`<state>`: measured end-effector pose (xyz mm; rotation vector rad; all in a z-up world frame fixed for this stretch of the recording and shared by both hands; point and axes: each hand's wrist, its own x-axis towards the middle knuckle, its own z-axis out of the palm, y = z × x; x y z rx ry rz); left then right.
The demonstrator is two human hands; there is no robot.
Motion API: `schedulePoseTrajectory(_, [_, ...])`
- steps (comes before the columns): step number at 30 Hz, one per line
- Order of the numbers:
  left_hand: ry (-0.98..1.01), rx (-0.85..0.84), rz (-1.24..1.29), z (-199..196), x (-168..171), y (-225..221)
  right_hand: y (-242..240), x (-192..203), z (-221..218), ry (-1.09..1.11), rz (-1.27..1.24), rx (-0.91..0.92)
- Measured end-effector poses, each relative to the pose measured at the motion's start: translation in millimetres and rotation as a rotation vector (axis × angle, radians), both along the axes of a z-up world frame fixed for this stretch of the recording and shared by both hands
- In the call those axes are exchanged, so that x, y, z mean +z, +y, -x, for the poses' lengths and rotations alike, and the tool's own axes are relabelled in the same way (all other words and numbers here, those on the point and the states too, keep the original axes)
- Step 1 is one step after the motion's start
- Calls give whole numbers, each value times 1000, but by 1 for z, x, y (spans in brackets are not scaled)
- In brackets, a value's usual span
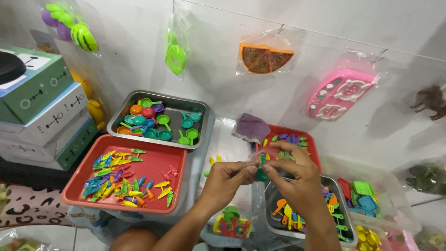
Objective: Sorting and packing small colorful plastic toy pieces into small plastic bags.
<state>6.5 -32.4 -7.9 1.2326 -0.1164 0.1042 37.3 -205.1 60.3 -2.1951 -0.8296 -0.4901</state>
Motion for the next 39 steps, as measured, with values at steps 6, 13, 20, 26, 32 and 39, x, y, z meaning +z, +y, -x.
schedulePoseTrajectory(6, [15, 70, -9, -2, 0, -1, -4, -8, -7, 106, 83, 10])
schedulePoseTrajectory(13, [20, 68, 37, -2, 1, -1, -4, -9, -10, 205, 122, 61])
schedulePoseTrajectory(20, [-7, 112, 18, -2, 8, 6, 4, -27, -16, 488, -483, 135])
schedulePoseTrajectory(26, [-99, 193, 80, 0, 15, 15, 2, -75, -27, 788, -271, 337])
schedulePoseTrajectory(32, [-162, 114, 69, 1, 15, 30, 13, -71, -22, 790, -207, 353])
schedulePoseTrajectory(39, [-181, -58, -170, 11, 13, 42, 4, -79, -34, 586, -534, 340])
